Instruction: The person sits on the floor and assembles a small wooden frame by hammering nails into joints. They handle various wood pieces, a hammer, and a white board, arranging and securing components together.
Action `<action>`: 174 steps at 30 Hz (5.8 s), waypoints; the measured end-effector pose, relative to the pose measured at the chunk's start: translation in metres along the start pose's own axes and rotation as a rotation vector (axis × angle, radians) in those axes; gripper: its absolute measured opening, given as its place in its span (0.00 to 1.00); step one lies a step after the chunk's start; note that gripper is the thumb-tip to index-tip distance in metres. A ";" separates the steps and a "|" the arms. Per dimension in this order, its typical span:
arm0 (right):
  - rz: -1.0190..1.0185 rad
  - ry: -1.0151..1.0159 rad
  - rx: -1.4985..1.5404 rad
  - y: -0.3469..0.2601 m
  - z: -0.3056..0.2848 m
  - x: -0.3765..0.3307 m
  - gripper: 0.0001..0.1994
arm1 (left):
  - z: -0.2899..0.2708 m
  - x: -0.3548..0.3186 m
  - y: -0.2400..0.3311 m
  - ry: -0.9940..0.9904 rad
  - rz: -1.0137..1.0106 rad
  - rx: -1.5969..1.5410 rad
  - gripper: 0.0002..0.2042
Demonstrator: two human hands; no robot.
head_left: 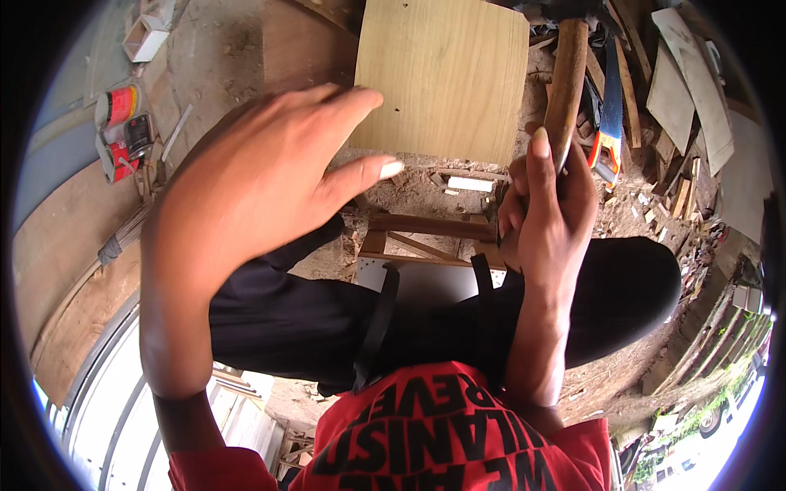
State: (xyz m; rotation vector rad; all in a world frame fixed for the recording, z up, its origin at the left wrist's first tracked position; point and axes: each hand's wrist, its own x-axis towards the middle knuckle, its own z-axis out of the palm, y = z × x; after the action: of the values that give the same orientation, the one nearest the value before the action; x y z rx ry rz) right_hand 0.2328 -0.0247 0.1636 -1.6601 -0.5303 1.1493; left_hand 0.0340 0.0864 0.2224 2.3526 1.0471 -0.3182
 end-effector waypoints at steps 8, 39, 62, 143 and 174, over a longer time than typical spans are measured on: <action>-0.106 0.020 -0.017 -0.009 0.013 0.027 0.17 | -0.006 0.034 -0.003 -0.025 0.028 0.113 0.25; -0.628 -1.302 -1.201 0.152 -0.061 -0.045 0.10 | -0.061 -0.021 0.007 -0.237 -0.335 0.068 0.22; -0.653 -1.390 -1.219 0.175 -0.063 -0.024 0.10 | -0.035 -0.043 -0.030 -0.078 -0.229 0.010 0.18; 0.090 -1.187 -1.809 0.169 -0.280 -0.007 0.11 | 0.109 0.060 0.090 -0.445 0.347 0.341 0.14; -0.367 -1.111 -1.141 0.168 -0.302 -0.024 0.04 | 0.115 0.051 0.092 -0.413 0.315 0.300 0.15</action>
State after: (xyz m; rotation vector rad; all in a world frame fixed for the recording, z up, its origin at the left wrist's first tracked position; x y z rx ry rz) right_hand 0.4566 -0.2557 0.0347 -1.4624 -2.4273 1.5194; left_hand 0.1369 0.0018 0.1409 2.5085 0.4499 -0.8435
